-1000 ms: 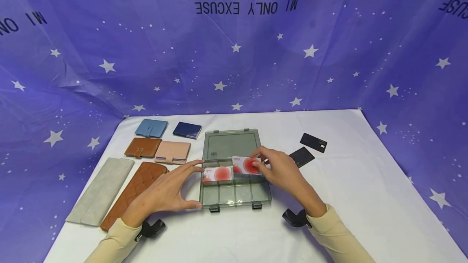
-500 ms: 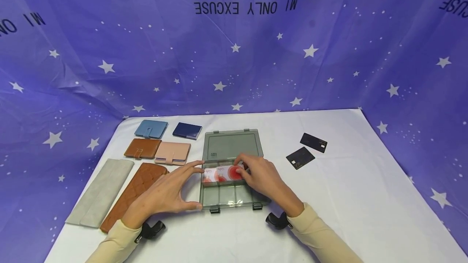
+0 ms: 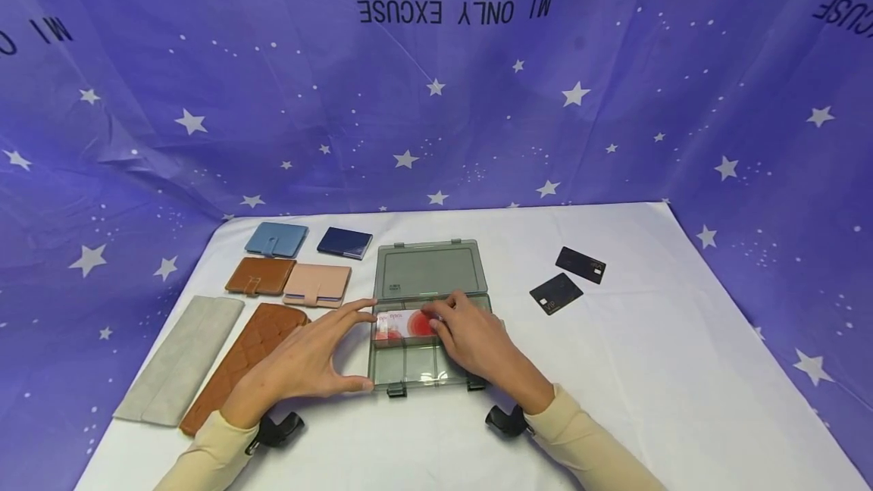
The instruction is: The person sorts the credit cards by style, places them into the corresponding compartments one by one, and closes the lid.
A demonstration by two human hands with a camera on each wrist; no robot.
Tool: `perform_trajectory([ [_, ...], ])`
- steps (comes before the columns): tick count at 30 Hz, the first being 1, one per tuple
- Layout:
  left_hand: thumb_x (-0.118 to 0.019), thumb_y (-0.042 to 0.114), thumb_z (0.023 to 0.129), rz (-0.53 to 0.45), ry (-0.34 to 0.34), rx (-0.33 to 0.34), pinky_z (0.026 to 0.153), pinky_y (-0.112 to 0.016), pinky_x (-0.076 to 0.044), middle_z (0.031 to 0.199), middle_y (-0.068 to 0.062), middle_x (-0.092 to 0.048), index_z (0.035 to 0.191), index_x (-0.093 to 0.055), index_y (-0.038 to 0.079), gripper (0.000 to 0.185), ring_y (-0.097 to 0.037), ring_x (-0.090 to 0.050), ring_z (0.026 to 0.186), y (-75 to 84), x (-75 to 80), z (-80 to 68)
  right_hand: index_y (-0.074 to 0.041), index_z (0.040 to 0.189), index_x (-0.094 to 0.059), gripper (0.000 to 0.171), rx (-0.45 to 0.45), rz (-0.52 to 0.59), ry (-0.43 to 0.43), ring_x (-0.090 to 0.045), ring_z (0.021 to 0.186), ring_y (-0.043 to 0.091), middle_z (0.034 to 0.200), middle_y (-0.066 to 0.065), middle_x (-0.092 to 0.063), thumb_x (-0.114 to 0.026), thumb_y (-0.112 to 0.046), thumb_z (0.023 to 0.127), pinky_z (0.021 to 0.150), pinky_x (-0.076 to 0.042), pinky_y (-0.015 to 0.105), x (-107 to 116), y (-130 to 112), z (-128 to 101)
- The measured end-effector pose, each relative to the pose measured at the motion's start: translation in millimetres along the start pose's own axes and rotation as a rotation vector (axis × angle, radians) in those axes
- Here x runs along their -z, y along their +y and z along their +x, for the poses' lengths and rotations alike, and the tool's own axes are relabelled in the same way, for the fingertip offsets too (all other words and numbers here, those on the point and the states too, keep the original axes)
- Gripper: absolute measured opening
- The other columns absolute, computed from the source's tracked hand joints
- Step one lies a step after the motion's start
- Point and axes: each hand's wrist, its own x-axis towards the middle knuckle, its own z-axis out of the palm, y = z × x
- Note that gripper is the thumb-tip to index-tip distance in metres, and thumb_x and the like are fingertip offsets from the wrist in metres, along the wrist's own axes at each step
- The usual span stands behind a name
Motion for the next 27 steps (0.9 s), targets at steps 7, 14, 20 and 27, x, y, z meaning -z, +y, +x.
perform_trajectory([
  [7,-0.082,0.077,0.078,0.009,-0.009,0.004,0.100,-0.055,-0.056,0.173,0.004,-0.037,0.156,-0.053,0.024,0.099,-0.030,-0.055,0.145,0.8,1.1,0.4,-0.009,0.145,-0.066,0.039,0.032,0.032,-0.058,-0.068,0.096,0.024,0.119,0.012,-0.064,-0.062,-0.028,0.111,0.082,-0.057,0.043,-4.5,-7.6,-2.0],
  [14,-0.082,0.077,0.078,0.004,-0.015,0.009,0.099,-0.056,-0.056,0.173,0.003,-0.038,0.155,-0.055,0.023,0.098,-0.030,-0.054,0.146,1.3,1.6,-0.3,-0.009,0.151,-0.062,0.046,0.120,0.006,-0.104,-0.066,0.120,0.028,0.132,0.009,-0.065,-0.057,-0.034,0.113,0.102,-0.054,0.048,-4.8,-10.0,-5.5],
  [20,-0.081,0.078,0.079,0.006,0.004,-0.013,0.096,-0.056,-0.057,0.172,0.001,-0.039,0.154,-0.055,0.021,0.097,-0.031,-0.055,0.145,1.2,1.8,0.3,-0.013,0.155,-0.057,0.047,0.134,0.103,-0.130,-0.061,0.136,0.031,0.145,0.009,-0.064,-0.055,-0.036,0.114,0.111,-0.050,0.054,21.0,5.3,-0.4],
  [27,-0.083,0.076,0.078,0.001,0.000,-0.002,0.093,-0.057,-0.058,0.172,0.001,-0.039,0.153,-0.056,0.022,0.096,-0.031,-0.054,0.146,2.2,1.3,-0.9,-0.012,0.137,-0.069,0.032,0.059,0.252,-0.002,-0.069,0.121,0.028,0.128,0.006,-0.074,-0.071,-0.018,0.106,0.102,-0.055,0.053,70.0,74.8,-0.2],
])
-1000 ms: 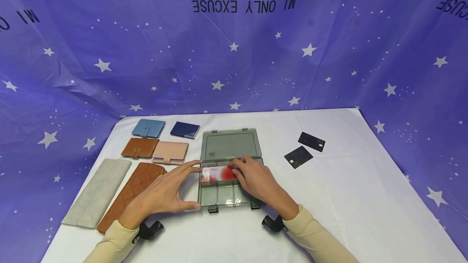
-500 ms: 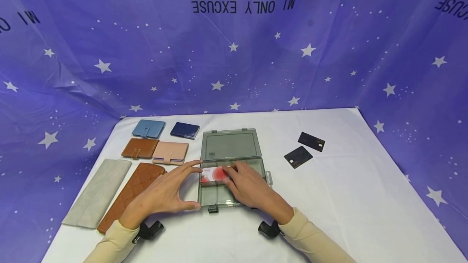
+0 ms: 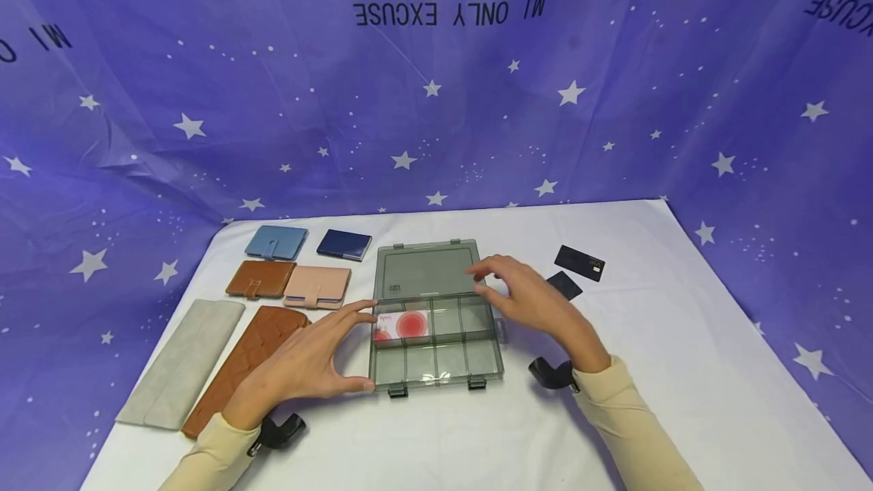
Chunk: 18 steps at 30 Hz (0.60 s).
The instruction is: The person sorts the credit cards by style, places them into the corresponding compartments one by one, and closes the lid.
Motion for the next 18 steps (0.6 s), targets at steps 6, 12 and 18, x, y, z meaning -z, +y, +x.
perform_trajectory([
  [6,-0.082,0.077,0.078,0.001,-0.011,0.016,0.092,-0.057,-0.058,0.173,0.003,-0.038,0.154,-0.054,0.025,0.096,-0.030,-0.053,0.146,0.2,-0.5,0.2,-0.006,0.132,-0.071,0.030,-0.086,-0.040,0.042,-0.069,0.117,0.041,0.121,0.010,-0.076,-0.074,-0.010,0.103,0.095,-0.056,0.061,27.9,67.9,-25.1],
  [12,-0.082,0.077,0.078,0.005,-0.006,0.010,0.089,-0.056,-0.058,0.172,0.005,-0.038,0.154,-0.055,0.025,0.096,-0.030,-0.055,0.144,1.2,0.1,0.8,0.000,0.130,-0.072,0.033,-0.127,-0.118,0.051,-0.066,0.121,0.044,0.124,0.016,-0.074,-0.079,-0.008,0.099,0.103,-0.047,0.061,31.4,113.4,-51.2],
  [18,-0.081,0.077,0.079,0.013,0.003,-0.004,0.090,-0.058,-0.058,0.172,0.001,-0.039,0.154,-0.055,0.023,0.096,-0.031,-0.055,0.144,1.4,-1.0,0.2,-0.004,0.127,-0.074,0.042,-0.169,-0.155,-0.024,-0.060,0.124,0.049,0.129,0.021,-0.070,-0.088,-0.018,0.091,0.104,-0.043,0.065,42.8,121.7,-64.9],
])
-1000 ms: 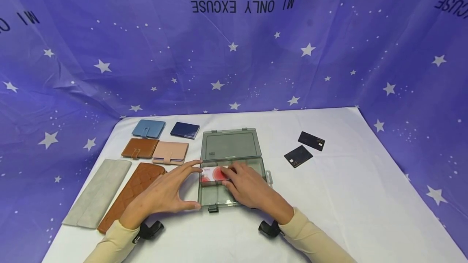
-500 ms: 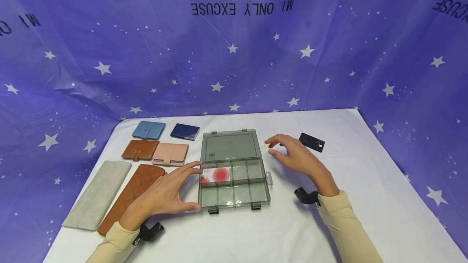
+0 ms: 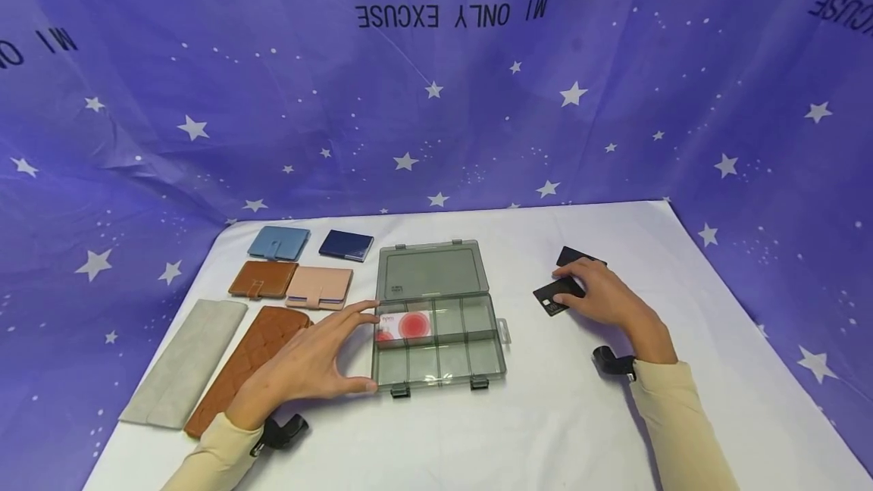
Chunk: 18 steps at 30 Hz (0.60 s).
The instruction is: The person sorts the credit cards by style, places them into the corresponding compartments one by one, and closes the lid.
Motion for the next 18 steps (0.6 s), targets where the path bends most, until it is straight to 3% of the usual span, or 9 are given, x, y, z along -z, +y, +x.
perform_trajectory([
  [5,-0.081,0.077,0.079,0.003,-0.004,0.007,0.093,-0.058,-0.057,0.172,0.002,-0.038,0.154,-0.054,0.023,0.096,-0.032,-0.055,0.144,-2.0,-0.4,-0.7,-0.002,0.131,-0.073,0.062,-0.081,0.014,-0.114,-0.058,0.124,0.048,0.129,0.020,-0.070,-0.097,-0.026,0.080,0.105,-0.042,0.065,13.1,0.8,-7.6],
  [9,-0.082,0.076,0.079,-0.011,-0.007,0.013,0.099,-0.058,-0.055,0.172,0.003,-0.039,0.153,-0.055,0.024,0.095,-0.032,-0.054,0.145,-2.5,0.3,-1.3,0.000,0.129,-0.073,0.066,-0.119,0.053,-0.161,-0.066,0.106,0.032,0.112,0.010,-0.074,-0.100,-0.029,0.075,0.097,-0.049,0.052,16.9,3.2,-10.3],
  [13,-0.083,0.075,0.079,-0.022,-0.015,0.018,0.103,-0.057,-0.054,0.173,0.005,-0.038,0.153,-0.055,0.024,0.095,-0.032,-0.054,0.145,-2.0,0.9,-1.1,-0.002,0.123,-0.073,0.062,-0.184,0.074,-0.176,-0.059,0.093,0.019,0.101,0.002,-0.067,-0.099,-0.032,0.076,0.083,-0.049,0.038,18.7,6.0,-12.0],
  [15,-0.083,0.075,0.079,-0.024,-0.016,0.020,0.103,-0.057,-0.054,0.173,0.006,-0.037,0.154,-0.055,0.024,0.095,-0.031,-0.054,0.145,-1.7,1.0,-0.7,-0.004,0.121,-0.073,0.056,-0.201,0.065,-0.167,-0.059,0.093,0.021,0.100,0.003,-0.067,-0.098,-0.032,0.079,0.084,-0.050,0.040,20.2,7.2,-12.8],
  [18,-0.083,0.076,0.078,-0.027,-0.007,0.016,0.102,-0.056,-0.055,0.172,0.006,-0.039,0.153,-0.055,0.024,0.095,-0.031,-0.055,0.145,-1.6,0.9,-0.6,-0.008,0.119,-0.073,0.043,-0.196,0.049,-0.139,-0.067,0.103,0.032,0.108,0.009,-0.073,-0.093,-0.027,0.086,0.094,-0.052,0.053,24.1,8.7,-14.3],
])
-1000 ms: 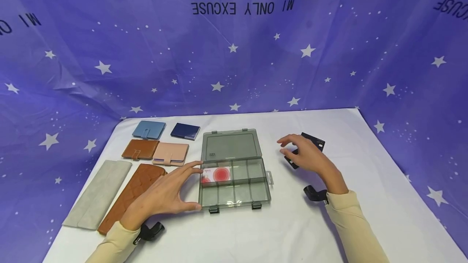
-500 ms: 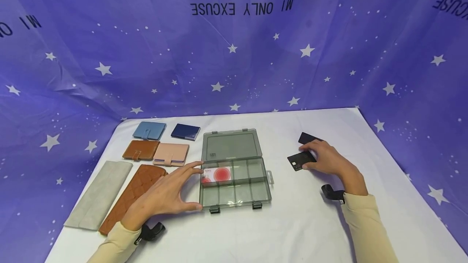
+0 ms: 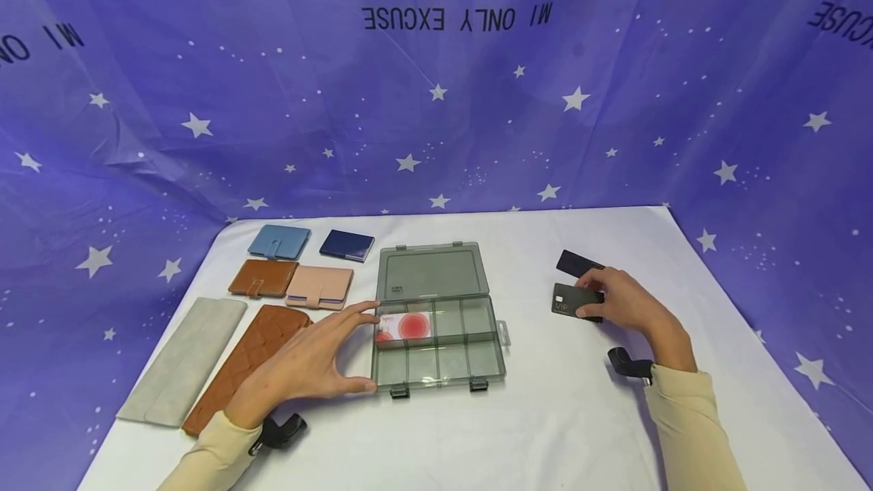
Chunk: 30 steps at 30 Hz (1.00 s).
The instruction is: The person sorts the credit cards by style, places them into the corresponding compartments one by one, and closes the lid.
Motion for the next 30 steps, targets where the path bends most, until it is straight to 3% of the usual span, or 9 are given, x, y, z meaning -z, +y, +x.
perform_trajectory([
  [3,-0.082,0.076,0.078,0.000,0.003,-0.003,0.100,-0.056,-0.055,0.171,0.005,-0.040,0.153,-0.055,0.024,0.095,-0.031,-0.055,0.145,0.0,0.1,0.2,-0.012,0.123,-0.073,0.031,0.016,0.002,0.032,-0.070,0.113,0.044,0.117,0.017,-0.076,-0.085,-0.018,0.095,0.098,-0.052,0.064,3.6,1.6,-3.0],
  [5,-0.082,0.077,0.079,0.002,0.000,-0.001,0.100,-0.057,-0.056,0.172,0.006,-0.039,0.153,-0.055,0.024,0.095,-0.031,-0.055,0.145,-0.4,0.3,0.6,-0.015,0.124,-0.073,0.027,0.022,0.002,0.058,-0.072,0.112,0.045,0.119,0.018,-0.076,-0.080,-0.014,0.098,0.096,-0.054,0.062,5.6,2.1,-4.2],
  [8,-0.081,0.077,0.079,0.001,-0.009,0.006,0.101,-0.057,-0.055,0.173,0.007,-0.037,0.154,-0.054,0.025,0.096,-0.031,-0.054,0.146,-1.4,0.6,1.3,-0.017,0.122,-0.074,0.024,0.055,0.039,0.121,-0.076,0.105,0.028,0.113,0.011,-0.078,-0.078,-0.011,0.100,0.091,-0.060,0.043,6.5,-2.1,-2.4],
  [11,-0.082,0.076,0.079,-0.001,-0.014,0.010,0.104,-0.057,-0.054,0.173,0.008,-0.036,0.155,-0.054,0.025,0.095,-0.031,-0.053,0.147,-2.3,0.7,1.7,-0.014,0.119,-0.074,0.022,0.117,0.107,0.181,-0.073,0.098,0.010,0.107,0.005,-0.078,-0.079,-0.008,0.099,0.086,-0.057,0.022,4.0,-16.3,3.0],
  [14,-0.081,0.076,0.080,-0.001,-0.017,0.014,0.106,-0.057,-0.053,0.174,0.009,-0.036,0.156,-0.054,0.025,0.096,-0.030,-0.052,0.148,-2.6,0.6,1.2,-0.013,0.117,-0.074,0.021,0.157,0.171,0.215,-0.072,0.093,0.003,0.102,0.003,-0.079,-0.079,-0.006,0.098,0.083,-0.053,0.013,-1.6,-38.8,9.2],
  [21,-0.081,0.077,0.080,-0.002,-0.015,0.014,0.104,-0.058,-0.053,0.174,0.009,-0.035,0.155,-0.054,0.026,0.095,-0.030,-0.051,0.148,-3.3,-1.0,0.6,-0.016,0.113,-0.076,0.023,0.267,0.181,0.301,-0.077,0.089,0.013,0.098,-0.001,-0.080,-0.084,-0.005,0.094,0.081,-0.060,0.021,-23.7,-103.1,17.9],
  [30,-0.081,0.077,0.079,-0.001,-0.018,0.013,0.106,-0.057,-0.052,0.174,0.008,-0.036,0.156,-0.054,0.026,0.096,-0.030,-0.052,0.148,-3.1,-0.5,1.7,-0.015,0.113,-0.072,0.021,0.371,0.291,0.194,-0.077,0.090,0.011,0.100,-0.005,-0.080,-0.082,-0.007,0.096,0.078,-0.063,0.031,-77.6,-188.3,9.7],
])
